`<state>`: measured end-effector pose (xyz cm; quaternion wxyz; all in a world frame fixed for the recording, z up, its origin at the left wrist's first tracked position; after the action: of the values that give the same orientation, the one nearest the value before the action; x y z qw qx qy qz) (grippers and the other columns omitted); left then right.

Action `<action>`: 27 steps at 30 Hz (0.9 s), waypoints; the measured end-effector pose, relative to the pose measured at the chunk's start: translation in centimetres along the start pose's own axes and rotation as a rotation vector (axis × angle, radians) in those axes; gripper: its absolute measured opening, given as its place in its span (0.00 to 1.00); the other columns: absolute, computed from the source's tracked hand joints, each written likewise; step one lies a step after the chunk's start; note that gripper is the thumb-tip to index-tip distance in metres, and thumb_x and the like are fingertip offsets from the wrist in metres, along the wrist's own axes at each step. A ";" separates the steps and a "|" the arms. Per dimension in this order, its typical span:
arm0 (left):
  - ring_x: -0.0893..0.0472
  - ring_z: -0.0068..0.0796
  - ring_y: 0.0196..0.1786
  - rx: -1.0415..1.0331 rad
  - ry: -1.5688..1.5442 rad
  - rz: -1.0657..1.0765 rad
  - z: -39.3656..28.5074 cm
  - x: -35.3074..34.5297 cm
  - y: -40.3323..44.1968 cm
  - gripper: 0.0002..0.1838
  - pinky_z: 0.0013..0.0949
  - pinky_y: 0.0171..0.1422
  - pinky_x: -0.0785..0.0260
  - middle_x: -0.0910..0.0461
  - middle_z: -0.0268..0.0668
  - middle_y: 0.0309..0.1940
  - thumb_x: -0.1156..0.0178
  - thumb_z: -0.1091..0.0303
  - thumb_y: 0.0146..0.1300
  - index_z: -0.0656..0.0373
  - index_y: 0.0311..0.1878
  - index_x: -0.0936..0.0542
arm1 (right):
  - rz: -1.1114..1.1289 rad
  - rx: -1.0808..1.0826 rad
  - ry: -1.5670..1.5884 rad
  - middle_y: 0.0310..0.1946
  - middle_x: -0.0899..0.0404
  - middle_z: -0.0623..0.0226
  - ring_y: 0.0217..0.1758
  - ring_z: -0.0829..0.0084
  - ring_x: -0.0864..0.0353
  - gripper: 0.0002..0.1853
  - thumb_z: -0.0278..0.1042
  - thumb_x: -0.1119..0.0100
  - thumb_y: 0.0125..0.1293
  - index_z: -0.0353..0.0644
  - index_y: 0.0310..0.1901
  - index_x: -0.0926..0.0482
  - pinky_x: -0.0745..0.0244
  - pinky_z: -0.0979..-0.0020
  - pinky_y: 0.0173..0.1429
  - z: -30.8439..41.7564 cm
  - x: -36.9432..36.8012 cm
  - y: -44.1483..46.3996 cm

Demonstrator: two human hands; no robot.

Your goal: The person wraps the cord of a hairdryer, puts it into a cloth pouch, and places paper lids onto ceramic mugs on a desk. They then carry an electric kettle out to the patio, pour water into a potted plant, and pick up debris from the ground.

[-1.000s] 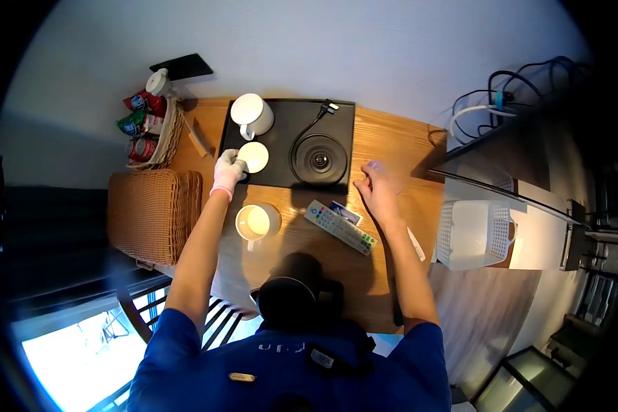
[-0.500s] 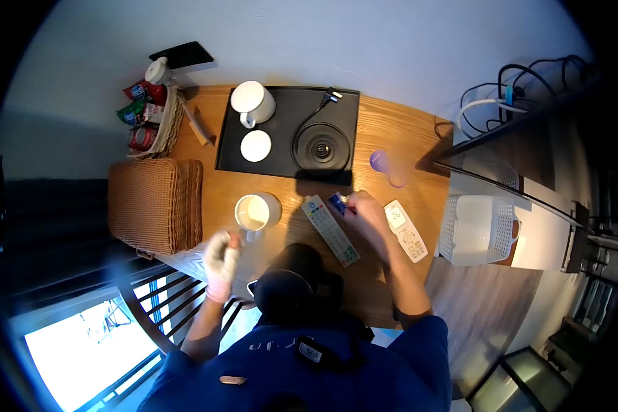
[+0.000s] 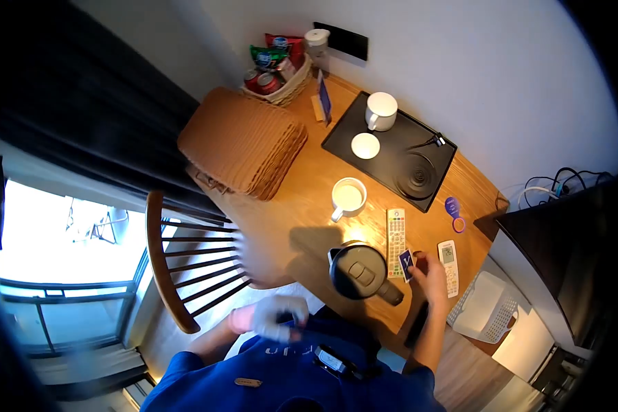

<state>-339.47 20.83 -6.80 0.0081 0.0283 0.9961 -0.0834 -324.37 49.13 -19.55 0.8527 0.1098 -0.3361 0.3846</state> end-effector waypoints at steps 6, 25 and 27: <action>0.27 0.42 0.42 -0.117 -0.074 0.303 0.3 -7.4 -11.7 0.17 0.35 0.50 0.35 0.28 0.44 0.39 0.33 0.67 0.52 0.63 0.40 0.27 | -0.133 -0.039 0.628 0.35 0.25 0.71 0.37 0.77 0.25 0.11 0.34 0.39 0.60 0.36 0.40 0.24 0.31 0.77 0.47 7.8 1.4 -4.5; 0.22 0.36 0.43 0.143 0.384 -0.192 1.9 -6.6 -11.1 0.25 0.34 0.50 0.31 0.22 0.41 0.40 0.34 0.58 0.54 0.61 0.51 0.27 | -0.400 0.477 0.448 0.35 0.34 0.62 0.37 0.68 0.32 0.12 0.32 0.46 0.62 0.35 0.24 0.32 0.36 0.72 0.44 15.7 2.0 -6.2; 0.23 0.43 0.44 0.230 0.624 -0.307 2.7 -4.9 -8.9 0.22 0.39 0.49 0.31 0.23 0.43 0.40 0.38 0.54 0.56 0.57 0.50 0.26 | -0.403 0.441 0.612 0.35 0.33 0.62 0.39 0.69 0.31 0.12 0.33 0.48 0.63 0.36 0.25 0.33 0.35 0.70 0.47 12.2 1.5 -6.7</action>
<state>-335.05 11.39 -7.93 -0.3120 -0.0965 0.9274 -0.1823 -324.77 39.99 -8.94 0.9273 0.2339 0.0510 0.2877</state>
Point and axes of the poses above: each hand's wrist, its own y-axis towards the middle knuckle, its own x-axis out of the back of the hand, z = x × y, the point moved 9 cm from there along y, towards the middle knuckle
